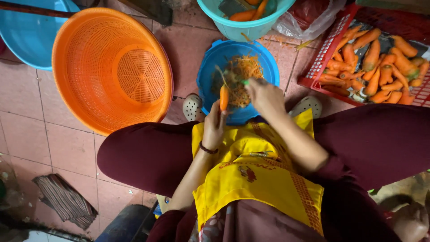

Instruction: Peeling the skin off of carrots using a vegetable peeler over a bowl.

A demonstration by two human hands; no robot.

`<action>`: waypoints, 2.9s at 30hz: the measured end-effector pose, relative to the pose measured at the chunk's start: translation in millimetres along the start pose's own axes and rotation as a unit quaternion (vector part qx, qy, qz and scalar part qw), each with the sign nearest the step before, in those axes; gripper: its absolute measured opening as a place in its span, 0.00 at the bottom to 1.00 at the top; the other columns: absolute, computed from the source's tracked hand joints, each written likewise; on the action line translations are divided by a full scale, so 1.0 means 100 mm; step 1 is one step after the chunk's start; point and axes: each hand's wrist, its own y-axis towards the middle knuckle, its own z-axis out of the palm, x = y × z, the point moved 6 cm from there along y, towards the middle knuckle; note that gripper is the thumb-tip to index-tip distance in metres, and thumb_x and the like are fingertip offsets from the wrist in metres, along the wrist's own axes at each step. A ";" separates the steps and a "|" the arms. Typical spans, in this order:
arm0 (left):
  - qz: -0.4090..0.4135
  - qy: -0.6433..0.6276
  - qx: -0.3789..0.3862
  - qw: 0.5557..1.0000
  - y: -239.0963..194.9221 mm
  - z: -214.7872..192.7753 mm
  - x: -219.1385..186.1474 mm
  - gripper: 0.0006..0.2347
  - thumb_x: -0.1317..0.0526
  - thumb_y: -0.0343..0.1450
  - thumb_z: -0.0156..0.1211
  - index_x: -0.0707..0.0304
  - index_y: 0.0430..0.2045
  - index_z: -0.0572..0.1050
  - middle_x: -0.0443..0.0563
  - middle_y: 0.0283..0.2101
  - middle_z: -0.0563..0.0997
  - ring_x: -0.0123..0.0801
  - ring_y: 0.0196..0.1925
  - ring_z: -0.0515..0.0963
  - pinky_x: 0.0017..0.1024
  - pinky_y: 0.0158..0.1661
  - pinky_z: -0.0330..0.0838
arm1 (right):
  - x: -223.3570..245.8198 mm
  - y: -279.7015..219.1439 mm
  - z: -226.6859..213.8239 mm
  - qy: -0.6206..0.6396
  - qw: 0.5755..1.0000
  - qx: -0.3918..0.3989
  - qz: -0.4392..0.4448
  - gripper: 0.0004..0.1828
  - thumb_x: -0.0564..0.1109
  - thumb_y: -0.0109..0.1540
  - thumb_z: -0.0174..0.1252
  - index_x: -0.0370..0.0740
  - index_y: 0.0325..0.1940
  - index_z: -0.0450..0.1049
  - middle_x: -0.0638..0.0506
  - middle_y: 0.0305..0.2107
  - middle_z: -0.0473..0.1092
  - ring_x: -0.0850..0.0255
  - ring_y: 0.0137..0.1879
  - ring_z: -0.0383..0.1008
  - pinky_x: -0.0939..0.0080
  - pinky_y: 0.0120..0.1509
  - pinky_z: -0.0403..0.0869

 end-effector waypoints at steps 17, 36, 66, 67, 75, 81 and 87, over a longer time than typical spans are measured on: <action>-0.079 -0.258 -0.095 0.958 0.05 0.08 0.75 0.14 0.64 0.80 0.36 0.78 0.50 0.70 0.47 0.24 0.70 0.22 0.19 0.68 0.17 0.23 0.63 | 0.50 -0.34 -0.11 0.075 0.995 0.034 -0.052 0.14 0.60 0.71 0.43 0.52 0.48 0.67 0.43 0.34 0.76 0.37 0.37 0.80 0.33 0.39 0.77; -0.212 -0.459 -0.101 0.857 -0.05 0.20 0.63 0.11 0.58 0.81 0.37 0.59 0.51 0.66 0.45 0.22 0.59 0.21 0.15 0.58 0.15 0.11 0.51 | 0.16 -0.06 -0.33 0.051 0.996 -0.022 0.065 0.16 0.45 0.65 0.52 0.47 0.57 0.64 0.39 0.40 0.72 0.34 0.43 0.79 0.31 0.45 0.77; -0.046 -0.188 0.010 0.981 0.03 0.18 0.46 0.09 0.66 0.75 0.55 0.65 0.48 0.74 0.50 0.43 0.80 0.28 0.42 0.77 0.23 0.43 0.70 | -0.09 0.85 -1.51 0.417 0.867 -0.271 0.039 0.20 0.35 0.64 0.57 0.38 0.62 0.67 0.48 0.45 0.72 0.60 0.47 0.73 0.62 0.52 0.75; -0.045 -0.188 0.016 0.981 0.04 0.18 0.54 0.09 0.66 0.75 0.55 0.65 0.48 0.74 0.50 0.43 0.80 0.28 0.42 0.77 0.23 0.43 0.70 | -0.05 0.77 -1.40 0.415 0.866 -0.276 0.042 0.20 0.35 0.64 0.57 0.38 0.62 0.67 0.48 0.45 0.72 0.60 0.47 0.73 0.62 0.52 0.75; -0.035 -0.080 -0.003 0.996 0.05 0.20 0.59 0.19 0.77 0.73 0.50 0.73 0.60 0.70 0.75 0.57 0.75 0.59 0.58 0.76 0.51 0.57 0.71 | -0.44 0.36 -0.34 0.294 0.943 -0.146 0.063 0.18 0.61 0.63 0.66 0.56 0.54 0.81 0.51 0.42 0.71 0.52 0.51 0.74 0.55 0.55 0.72; -0.126 -0.094 -0.001 0.988 0.12 0.19 0.41 0.17 0.74 0.75 0.42 0.62 0.56 0.72 0.60 0.47 0.85 0.41 0.39 0.88 0.30 0.39 0.80 | -1.97 0.23 -0.88 0.319 0.786 -0.483 0.215 0.09 0.43 0.60 0.60 0.44 0.41 0.83 0.46 0.31 0.80 0.57 0.40 0.80 0.59 0.47 0.74; -0.066 0.155 -0.010 0.986 0.17 0.10 0.12 0.08 0.59 0.75 0.55 0.43 0.46 0.76 0.54 0.39 0.86 0.55 0.44 0.84 0.50 0.46 0.78 | -5.26 -0.29 1.13 0.093 0.701 -0.341 0.619 0.22 0.63 0.58 0.53 0.50 0.40 0.84 0.47 0.34 0.81 0.52 0.49 0.83 0.52 0.54 0.80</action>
